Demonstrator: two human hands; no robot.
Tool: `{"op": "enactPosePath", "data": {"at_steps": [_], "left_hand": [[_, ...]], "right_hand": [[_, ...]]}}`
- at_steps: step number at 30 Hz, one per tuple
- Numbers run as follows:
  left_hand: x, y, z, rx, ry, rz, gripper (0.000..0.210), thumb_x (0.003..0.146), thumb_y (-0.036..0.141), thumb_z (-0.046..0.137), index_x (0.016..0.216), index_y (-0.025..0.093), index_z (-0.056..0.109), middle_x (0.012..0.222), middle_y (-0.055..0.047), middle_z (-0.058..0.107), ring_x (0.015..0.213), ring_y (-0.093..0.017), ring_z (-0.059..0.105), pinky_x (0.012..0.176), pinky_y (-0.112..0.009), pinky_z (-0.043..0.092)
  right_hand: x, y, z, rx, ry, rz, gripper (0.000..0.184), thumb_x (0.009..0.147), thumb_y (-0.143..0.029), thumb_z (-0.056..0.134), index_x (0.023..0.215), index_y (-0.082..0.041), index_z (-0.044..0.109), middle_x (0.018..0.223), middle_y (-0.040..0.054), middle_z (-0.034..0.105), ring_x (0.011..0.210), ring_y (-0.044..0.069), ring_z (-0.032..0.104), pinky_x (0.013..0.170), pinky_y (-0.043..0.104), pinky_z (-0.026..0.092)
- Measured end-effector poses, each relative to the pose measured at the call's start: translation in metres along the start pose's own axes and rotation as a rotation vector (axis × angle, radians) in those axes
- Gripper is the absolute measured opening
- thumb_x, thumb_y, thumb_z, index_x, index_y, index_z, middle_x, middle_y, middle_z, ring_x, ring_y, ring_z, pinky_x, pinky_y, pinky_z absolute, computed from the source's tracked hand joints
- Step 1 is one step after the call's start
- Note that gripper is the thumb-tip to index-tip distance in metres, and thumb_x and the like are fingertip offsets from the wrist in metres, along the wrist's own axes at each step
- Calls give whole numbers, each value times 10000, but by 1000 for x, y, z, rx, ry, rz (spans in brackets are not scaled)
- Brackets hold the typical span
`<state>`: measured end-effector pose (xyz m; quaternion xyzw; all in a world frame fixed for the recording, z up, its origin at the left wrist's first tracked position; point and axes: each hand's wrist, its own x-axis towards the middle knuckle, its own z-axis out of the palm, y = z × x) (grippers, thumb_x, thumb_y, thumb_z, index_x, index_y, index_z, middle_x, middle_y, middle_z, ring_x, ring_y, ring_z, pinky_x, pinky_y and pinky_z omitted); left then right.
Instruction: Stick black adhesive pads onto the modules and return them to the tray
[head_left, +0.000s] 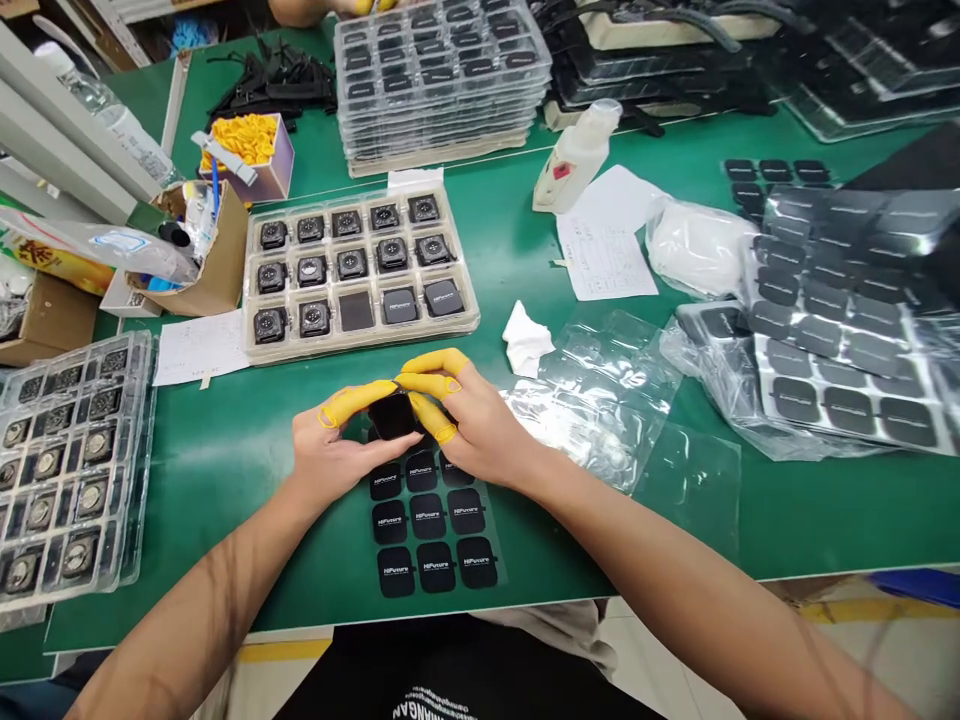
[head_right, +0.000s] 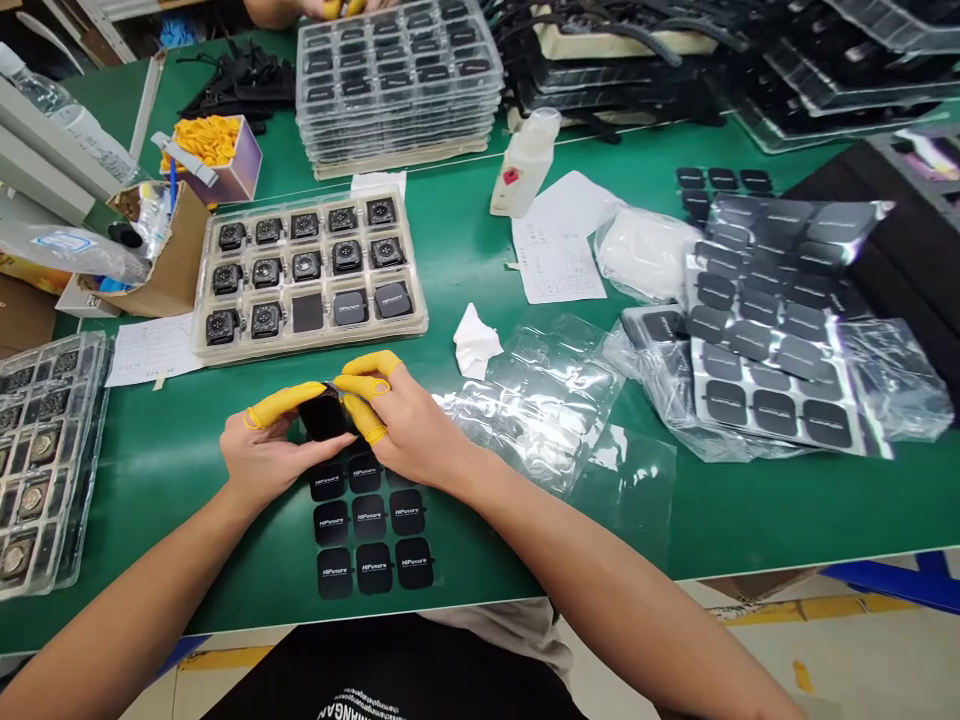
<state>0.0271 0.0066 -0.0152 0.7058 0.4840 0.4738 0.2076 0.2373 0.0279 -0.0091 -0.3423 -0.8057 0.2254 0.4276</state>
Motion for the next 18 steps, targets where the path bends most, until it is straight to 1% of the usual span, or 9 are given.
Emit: {"op": "enactPosePath", "data": {"at_steps": [3,6,9,12,13,15,18], "left_hand": [[-2,-6,-2,-2,31,94,518,649,386,1004,1100,248,789,995,-50,829,857,-244,804,853,-410,704],[0,-7,-2,29,19,180,541,669,395,993,1149,275,773,1047,-51,831,880,-244,816,843,-389,717],[5,-3,-2,54,-41,251,547,699,368,979,1188,271,753,1154,-64,816,1014,-264,815,958,-431,700],[10,0,-2,61,-107,276,550,698,345,980,1186,243,747,1319,-118,758,1189,-309,766,1080,-512,638],[11,1,-1,45,-128,290,547,700,336,980,1185,239,745,1331,-125,750,1220,-317,752,1108,-533,616],[12,1,-1,-12,-173,332,546,708,306,976,1195,234,740,1277,-118,769,1267,-327,727,1165,-574,561],[12,0,0,-62,-230,361,537,729,288,964,1215,238,740,1218,-111,786,1322,-338,692,1213,-593,508]], "right_hand": [[3,0,-3,45,17,3,248,1038,-222,574,1272,-237,652,1195,120,681,1153,217,687,984,439,623],[2,0,-2,73,43,52,267,1006,-187,592,1257,-254,655,1123,94,733,1063,215,719,910,422,646],[1,0,-1,84,77,180,294,956,-104,568,1195,-244,668,1046,68,782,961,204,756,854,390,662],[1,-2,-4,101,90,334,280,905,-66,557,1061,-246,704,1052,51,809,969,207,781,866,380,664],[1,-3,-5,114,77,367,297,889,-54,547,1040,-249,714,1070,45,814,992,209,783,880,382,662],[2,-6,-7,151,38,413,332,876,-48,524,1039,-252,729,1103,39,819,1026,213,782,904,390,655],[2,-10,-7,230,15,507,278,929,-137,544,1097,-250,734,1141,55,812,1044,229,776,905,417,649]]}}
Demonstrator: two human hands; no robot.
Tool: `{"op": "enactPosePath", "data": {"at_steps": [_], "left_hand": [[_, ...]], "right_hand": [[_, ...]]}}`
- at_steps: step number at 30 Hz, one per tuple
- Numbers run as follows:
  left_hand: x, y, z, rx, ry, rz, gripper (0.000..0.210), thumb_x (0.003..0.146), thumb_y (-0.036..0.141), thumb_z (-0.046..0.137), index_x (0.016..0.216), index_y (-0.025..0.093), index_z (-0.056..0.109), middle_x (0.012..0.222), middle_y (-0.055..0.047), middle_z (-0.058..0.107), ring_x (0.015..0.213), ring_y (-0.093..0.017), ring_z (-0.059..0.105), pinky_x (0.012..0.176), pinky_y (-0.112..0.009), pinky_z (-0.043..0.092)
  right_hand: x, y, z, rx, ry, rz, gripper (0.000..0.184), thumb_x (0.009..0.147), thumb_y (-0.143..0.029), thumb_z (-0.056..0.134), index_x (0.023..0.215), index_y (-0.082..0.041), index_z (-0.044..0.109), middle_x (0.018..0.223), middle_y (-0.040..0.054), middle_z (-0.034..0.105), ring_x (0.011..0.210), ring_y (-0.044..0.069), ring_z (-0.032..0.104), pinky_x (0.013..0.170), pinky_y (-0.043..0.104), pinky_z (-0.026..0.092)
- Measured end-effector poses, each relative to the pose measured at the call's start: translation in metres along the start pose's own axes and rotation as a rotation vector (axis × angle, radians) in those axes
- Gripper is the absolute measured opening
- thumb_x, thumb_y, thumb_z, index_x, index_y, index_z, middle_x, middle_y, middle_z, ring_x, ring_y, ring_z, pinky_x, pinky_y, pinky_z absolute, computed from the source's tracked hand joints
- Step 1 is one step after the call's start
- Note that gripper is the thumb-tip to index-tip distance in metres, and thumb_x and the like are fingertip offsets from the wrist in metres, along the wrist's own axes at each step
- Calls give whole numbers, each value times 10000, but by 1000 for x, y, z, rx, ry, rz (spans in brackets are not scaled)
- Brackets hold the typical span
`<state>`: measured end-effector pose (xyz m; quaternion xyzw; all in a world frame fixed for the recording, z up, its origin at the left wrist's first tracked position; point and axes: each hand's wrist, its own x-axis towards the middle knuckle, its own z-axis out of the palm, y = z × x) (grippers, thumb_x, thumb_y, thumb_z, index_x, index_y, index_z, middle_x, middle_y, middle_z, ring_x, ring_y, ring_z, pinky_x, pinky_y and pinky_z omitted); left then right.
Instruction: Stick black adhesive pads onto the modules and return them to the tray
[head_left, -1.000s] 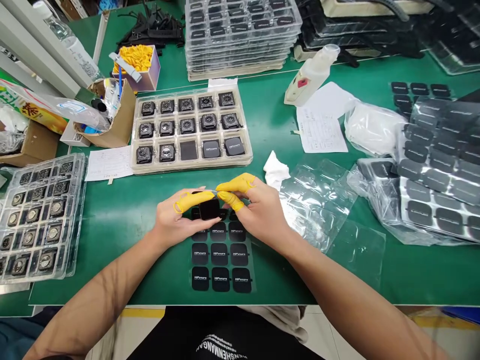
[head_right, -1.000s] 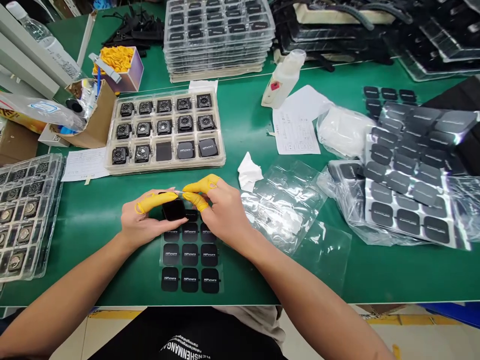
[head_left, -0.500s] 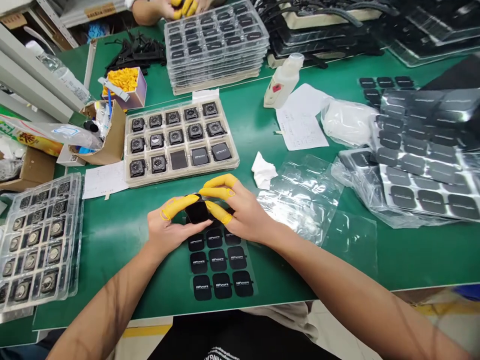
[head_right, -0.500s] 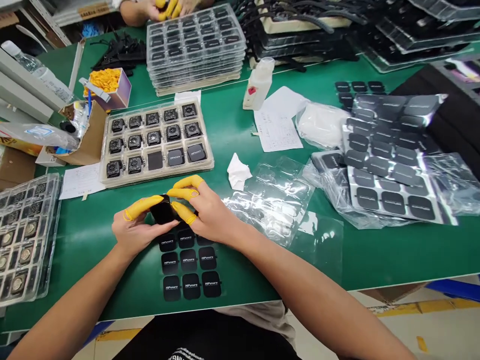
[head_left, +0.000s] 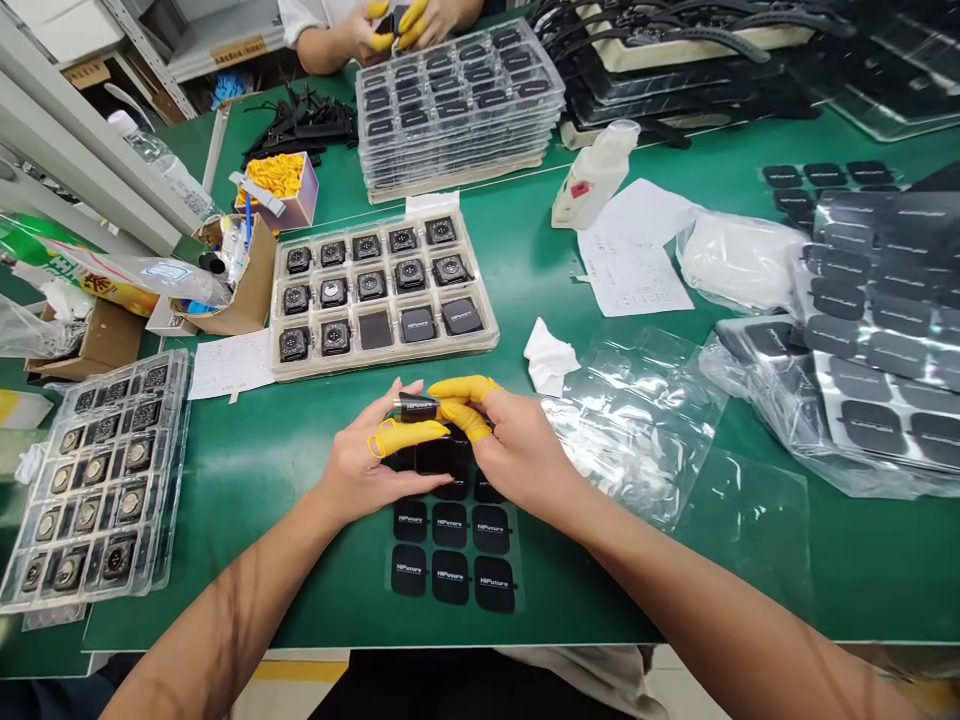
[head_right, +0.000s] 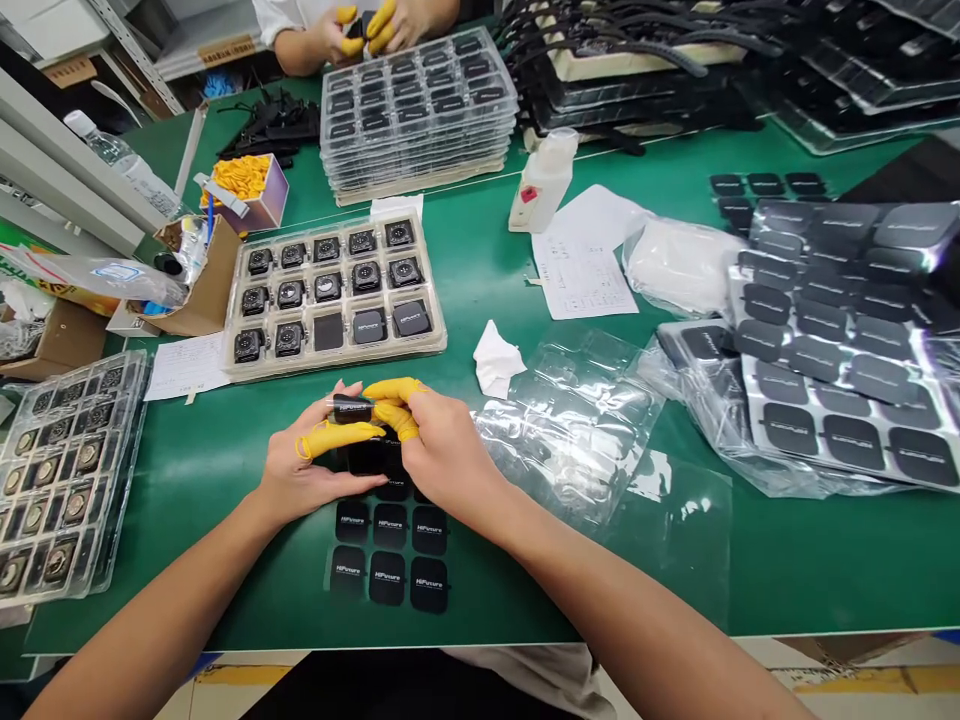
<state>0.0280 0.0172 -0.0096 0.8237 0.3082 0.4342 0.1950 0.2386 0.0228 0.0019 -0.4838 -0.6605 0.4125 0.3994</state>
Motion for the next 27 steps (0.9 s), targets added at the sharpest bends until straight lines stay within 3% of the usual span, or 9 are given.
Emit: {"op": "enactPosePath", "data": {"at_steps": [4,7,9,13,17,22,27], "left_hand": [[-1,1,0,-8,-17,-13,536,766,317,940,1259,265,738,1217,-107,786,1354,-346,667,1211,-602,511],[-2,2,1,-31,-33,-5,614,771,282,936,1338,308,701,1210,-87,795,1362,-345,660,1187,-617,532],[-4,3,1,-45,-39,-40,658,740,250,954,1339,349,700,1226,-70,798,1358,-347,661,1183,-616,535],[-7,5,2,-56,-33,-102,651,686,218,979,1268,382,737,1248,-49,795,1347,-359,663,1176,-617,537],[-7,8,3,-97,-15,-77,593,727,223,956,1271,295,732,1288,-115,778,1379,-367,630,1171,-596,548],[-6,11,4,-128,-2,-70,573,735,254,955,1261,228,730,1481,-197,655,1395,-370,614,1199,-617,505],[-7,15,3,-165,-10,-168,543,724,283,961,1222,291,746,1489,-132,662,1377,-353,638,1196,-615,516]], "right_hand": [[0,-2,5,149,-15,161,245,977,-376,634,1167,-247,720,1078,71,806,944,225,774,848,418,653],[1,-3,7,197,12,208,244,942,-467,688,1040,-250,741,1003,65,800,861,208,757,783,384,647],[1,-3,8,215,20,226,246,925,-480,710,992,-245,739,981,64,796,840,201,750,764,371,643],[0,-2,10,259,22,267,304,897,-477,766,1078,-235,729,982,60,793,856,198,755,799,376,647],[-1,-1,12,292,61,227,259,893,-474,779,1026,-256,737,1010,57,792,877,202,761,808,376,654],[-2,2,14,276,60,258,342,870,-475,798,1123,-251,742,1054,70,796,872,206,749,824,403,656],[-3,3,13,263,102,196,302,881,-535,783,1022,-270,759,986,49,789,847,205,740,818,397,641]]}}
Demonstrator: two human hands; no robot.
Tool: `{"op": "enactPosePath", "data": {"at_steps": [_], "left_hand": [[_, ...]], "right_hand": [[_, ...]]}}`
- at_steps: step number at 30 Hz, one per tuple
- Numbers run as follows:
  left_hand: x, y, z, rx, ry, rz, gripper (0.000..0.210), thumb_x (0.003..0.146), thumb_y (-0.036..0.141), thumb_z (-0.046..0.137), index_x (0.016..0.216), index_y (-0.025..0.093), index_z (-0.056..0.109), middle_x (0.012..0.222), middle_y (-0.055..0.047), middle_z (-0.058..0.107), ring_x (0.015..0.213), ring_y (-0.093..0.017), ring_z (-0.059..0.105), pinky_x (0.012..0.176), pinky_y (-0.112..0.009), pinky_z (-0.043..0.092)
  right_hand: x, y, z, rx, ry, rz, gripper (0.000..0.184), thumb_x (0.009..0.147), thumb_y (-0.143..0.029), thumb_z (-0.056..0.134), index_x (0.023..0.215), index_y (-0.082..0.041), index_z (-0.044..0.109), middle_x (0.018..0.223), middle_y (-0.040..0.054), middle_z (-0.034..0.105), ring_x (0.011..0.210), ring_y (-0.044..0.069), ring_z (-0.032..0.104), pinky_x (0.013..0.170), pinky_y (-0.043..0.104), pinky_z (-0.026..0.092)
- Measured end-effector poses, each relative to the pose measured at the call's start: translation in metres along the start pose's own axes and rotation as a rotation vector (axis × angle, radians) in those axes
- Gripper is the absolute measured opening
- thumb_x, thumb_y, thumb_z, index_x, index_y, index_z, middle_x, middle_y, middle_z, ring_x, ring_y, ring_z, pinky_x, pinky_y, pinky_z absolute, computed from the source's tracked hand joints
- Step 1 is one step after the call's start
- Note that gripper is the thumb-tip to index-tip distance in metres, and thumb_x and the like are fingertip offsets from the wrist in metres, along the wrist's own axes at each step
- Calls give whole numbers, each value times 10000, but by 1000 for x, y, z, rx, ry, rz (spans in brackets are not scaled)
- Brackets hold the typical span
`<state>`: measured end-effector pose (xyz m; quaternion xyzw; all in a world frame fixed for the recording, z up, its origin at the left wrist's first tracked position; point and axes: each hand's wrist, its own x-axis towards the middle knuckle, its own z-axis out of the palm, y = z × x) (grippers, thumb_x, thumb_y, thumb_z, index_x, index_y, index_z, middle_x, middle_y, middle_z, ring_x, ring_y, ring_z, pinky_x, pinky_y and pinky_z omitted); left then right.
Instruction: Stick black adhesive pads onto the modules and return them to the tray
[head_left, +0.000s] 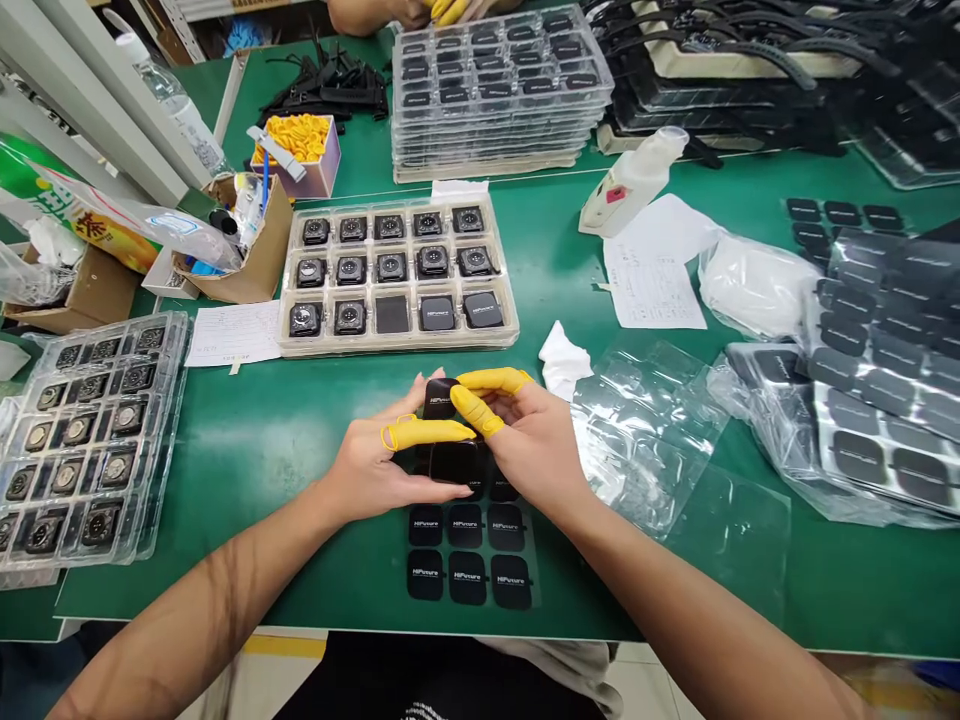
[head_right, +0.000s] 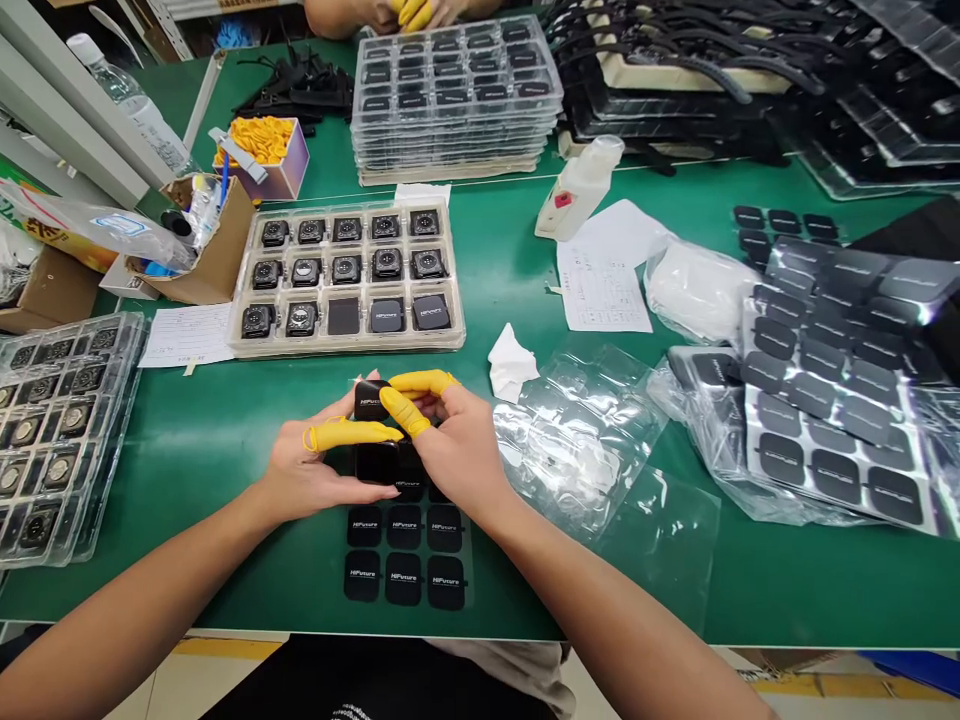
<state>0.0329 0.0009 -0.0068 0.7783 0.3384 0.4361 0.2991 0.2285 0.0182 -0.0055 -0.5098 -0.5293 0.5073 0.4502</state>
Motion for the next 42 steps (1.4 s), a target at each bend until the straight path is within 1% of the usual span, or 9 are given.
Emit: {"op": "enactPosePath", "data": {"at_steps": [3,9,14,18,23,26,30,34,42], "left_hand": [[2,3,-1,-34,2,-56,512,722,297,962,1193,316,763,1417,-92,718,1341,-345,672,1218,-620,497],[3,-3,1,-160,30,-54,584,659,287,1000,1199,247,783,1490,-158,659,1361,-375,655,1258,-608,432],[0,-3,7,-186,83,-104,586,640,296,1006,1183,222,797,1235,-108,805,1224,-324,749,1158,-455,579],[0,5,9,-80,131,-206,522,645,284,1000,1126,216,811,1077,-50,846,1031,-257,813,1030,-340,652],[-1,12,11,-34,88,-294,513,652,324,993,1120,207,817,1102,-61,845,1033,-261,814,1029,-341,648],[-3,13,12,-29,31,-292,488,688,371,972,1117,195,819,1134,-82,839,1032,-265,815,1044,-355,639],[-3,7,12,-6,72,-425,513,701,392,958,1164,226,814,1078,-50,849,940,-239,821,961,-344,667],[0,-3,7,-104,89,-555,568,664,392,972,1180,220,808,1073,-42,846,977,-252,817,945,-351,674],[0,-6,7,-90,51,-512,546,687,355,956,1198,238,803,1098,-32,842,978,-242,813,945,-353,660]], "right_hand": [[-1,-2,1,-22,9,-55,250,905,-515,762,976,-276,751,967,40,787,857,209,743,821,392,630],[-1,-6,0,-181,-13,-182,70,945,-334,665,940,-268,684,907,25,776,822,199,739,753,349,609],[0,-8,-3,-432,-76,-179,57,948,-261,582,941,-258,639,994,58,783,918,250,753,773,391,581],[1,-5,1,-441,-15,-200,88,987,-297,556,922,-260,601,956,59,741,906,243,720,805,418,577],[6,-2,7,-344,176,-248,102,987,-328,592,942,-241,621,1169,128,627,1138,268,633,830,411,590],[11,-8,1,-261,251,-254,87,977,-328,619,947,-246,621,1041,78,626,979,224,629,870,417,557],[11,-25,-17,24,95,-66,217,920,-445,717,921,-253,616,878,8,635,746,153,594,732,341,533],[4,-31,-22,33,-142,189,297,777,-440,862,900,-231,690,864,19,703,766,157,639,741,328,556],[4,-28,-10,107,-124,427,386,606,-383,978,862,-210,746,835,31,762,765,177,707,748,336,619]]}}
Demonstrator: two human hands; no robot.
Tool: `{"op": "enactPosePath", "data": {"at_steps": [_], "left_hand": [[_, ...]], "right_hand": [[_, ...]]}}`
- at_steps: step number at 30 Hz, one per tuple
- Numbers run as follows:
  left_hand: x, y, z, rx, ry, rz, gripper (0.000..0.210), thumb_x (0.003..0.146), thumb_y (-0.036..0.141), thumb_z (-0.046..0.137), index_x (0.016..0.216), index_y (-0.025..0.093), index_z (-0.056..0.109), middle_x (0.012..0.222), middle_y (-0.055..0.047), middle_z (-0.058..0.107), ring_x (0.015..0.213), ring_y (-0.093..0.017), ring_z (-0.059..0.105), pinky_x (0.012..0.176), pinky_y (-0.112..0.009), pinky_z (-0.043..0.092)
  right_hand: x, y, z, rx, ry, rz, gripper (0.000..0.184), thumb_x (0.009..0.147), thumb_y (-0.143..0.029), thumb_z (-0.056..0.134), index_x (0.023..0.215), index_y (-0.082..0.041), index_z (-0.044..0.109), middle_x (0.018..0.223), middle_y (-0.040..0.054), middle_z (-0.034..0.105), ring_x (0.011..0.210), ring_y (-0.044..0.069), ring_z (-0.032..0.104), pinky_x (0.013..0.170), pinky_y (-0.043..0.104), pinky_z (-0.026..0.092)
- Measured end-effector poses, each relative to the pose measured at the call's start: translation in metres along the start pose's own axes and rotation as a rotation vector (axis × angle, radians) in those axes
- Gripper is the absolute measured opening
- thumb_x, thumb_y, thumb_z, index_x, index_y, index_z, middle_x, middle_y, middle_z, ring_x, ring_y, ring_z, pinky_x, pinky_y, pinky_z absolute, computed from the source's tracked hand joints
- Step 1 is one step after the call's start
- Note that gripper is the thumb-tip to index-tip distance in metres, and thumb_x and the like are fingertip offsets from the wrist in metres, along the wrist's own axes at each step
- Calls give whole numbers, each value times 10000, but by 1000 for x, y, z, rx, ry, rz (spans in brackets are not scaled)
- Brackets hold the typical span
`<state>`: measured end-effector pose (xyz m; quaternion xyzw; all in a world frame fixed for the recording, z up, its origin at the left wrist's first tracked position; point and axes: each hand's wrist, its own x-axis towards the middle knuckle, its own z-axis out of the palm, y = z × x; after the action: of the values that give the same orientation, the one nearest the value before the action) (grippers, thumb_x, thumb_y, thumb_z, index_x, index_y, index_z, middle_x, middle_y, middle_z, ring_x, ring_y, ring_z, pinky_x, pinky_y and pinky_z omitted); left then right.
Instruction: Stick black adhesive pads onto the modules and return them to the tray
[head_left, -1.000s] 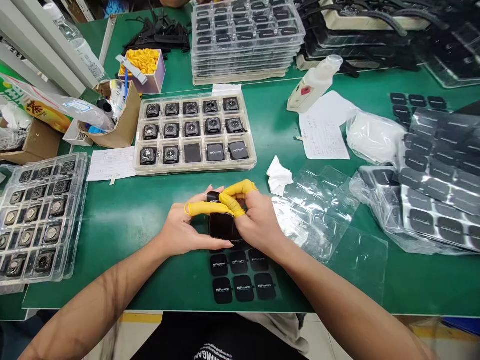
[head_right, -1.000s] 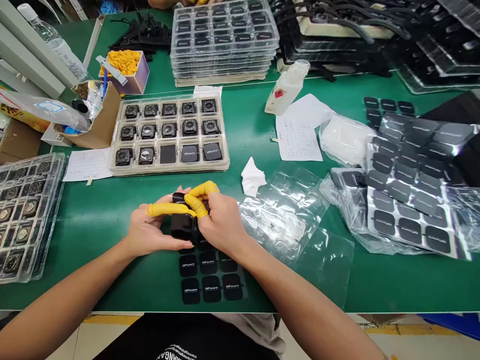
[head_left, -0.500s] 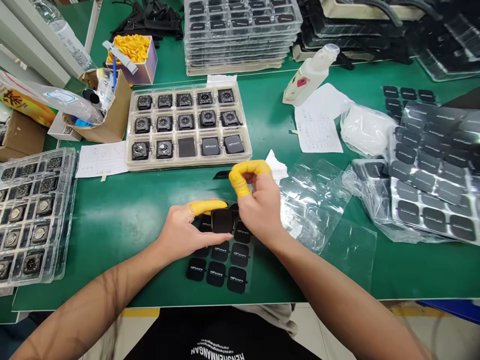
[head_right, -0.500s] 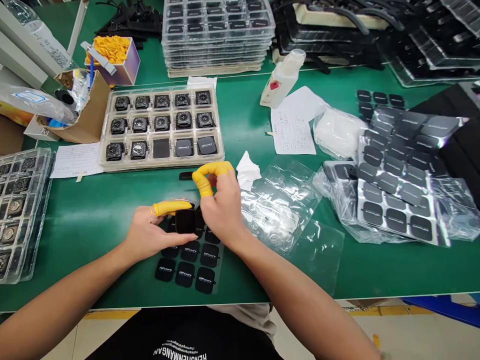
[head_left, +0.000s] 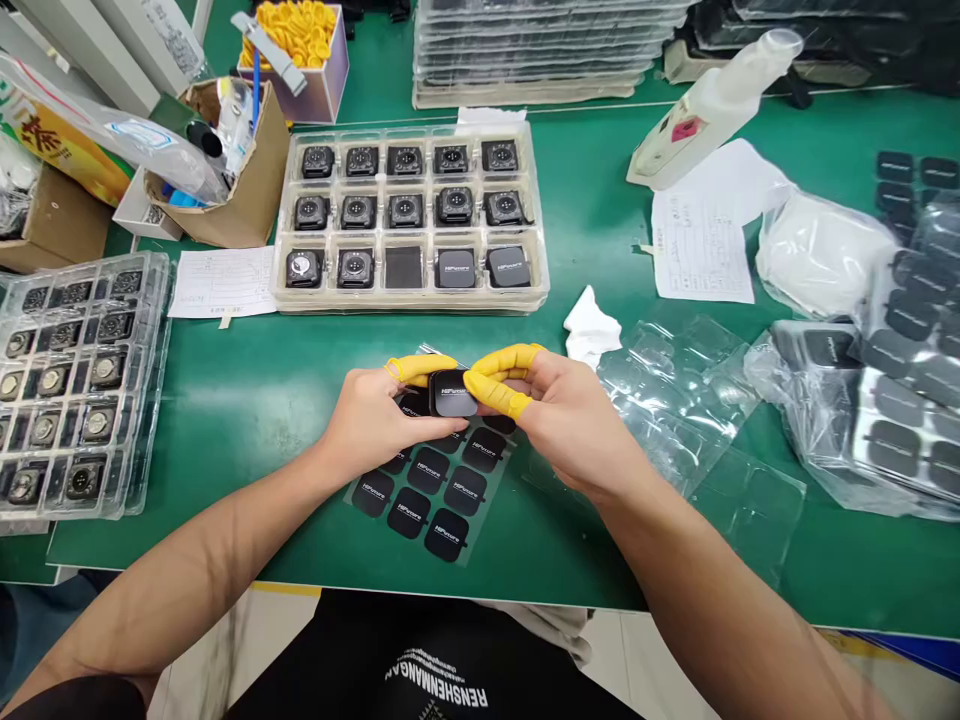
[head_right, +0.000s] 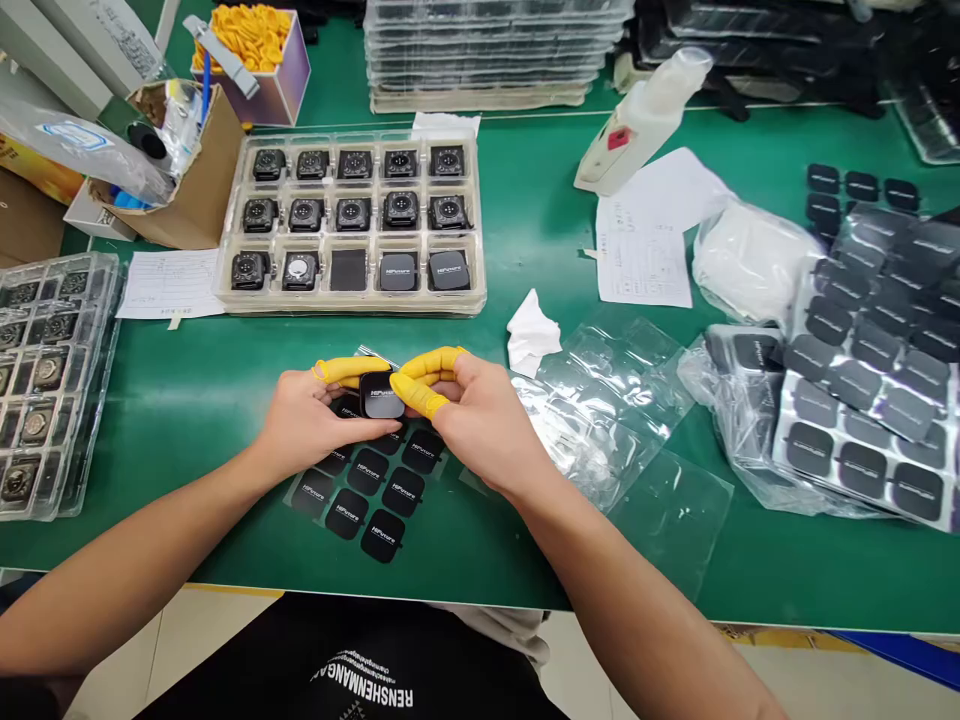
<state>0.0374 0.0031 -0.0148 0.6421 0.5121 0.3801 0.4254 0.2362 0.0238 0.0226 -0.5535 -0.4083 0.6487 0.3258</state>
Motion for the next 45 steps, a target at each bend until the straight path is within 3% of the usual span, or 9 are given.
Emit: {"op": "enactPosePath", "data": {"at_steps": [16,24,31,35,40,43,45], "left_hand": [[0,1,0,17,-14,-9,555,687,390,957,1194,227,803,1103,-39,842,1003,-251,808,962,-354,644],[-1,0,1,42,2,-16,564,688,419,957,1199,239,801,1100,-45,842,1003,-263,808,961,-371,650],[-1,4,-1,87,-22,-35,571,692,436,955,1207,244,798,1054,-26,848,945,-251,814,923,-354,655],[0,4,-1,104,-23,-28,569,696,435,953,1208,241,800,1050,-24,849,919,-246,813,909,-355,658],[-1,3,-1,109,-17,-34,562,687,458,955,1185,241,810,1049,-30,847,937,-258,807,924,-372,659],[-2,3,-1,76,-24,-39,567,686,433,957,1198,244,805,1025,-27,848,921,-259,807,892,-370,662],[-1,3,-1,67,-28,-47,565,689,425,956,1203,247,803,1027,-27,850,928,-265,807,888,-375,662]], "right_hand": [[-1,3,3,40,37,10,460,499,-437,1040,801,-217,771,795,30,768,729,172,704,707,315,608],[0,5,3,-13,30,-15,477,545,-524,1007,816,-223,756,799,42,758,732,198,698,715,367,624],[1,9,2,-6,26,-28,476,550,-502,1009,842,-219,762,819,45,764,747,203,709,718,362,619],[0,10,2,-31,4,-50,465,629,-550,959,865,-220,732,819,48,757,764,209,721,720,363,623],[-4,7,-4,-311,86,-112,576,690,-545,932,1092,-239,657,935,28,728,623,157,676,574,312,572],[-2,10,-3,-310,-37,-123,772,686,-539,938,1296,-268,550,910,-14,706,625,160,681,570,300,567],[2,14,1,-289,-94,-146,716,787,-578,856,1341,-275,518,848,-29,706,633,163,680,571,294,554]]}}
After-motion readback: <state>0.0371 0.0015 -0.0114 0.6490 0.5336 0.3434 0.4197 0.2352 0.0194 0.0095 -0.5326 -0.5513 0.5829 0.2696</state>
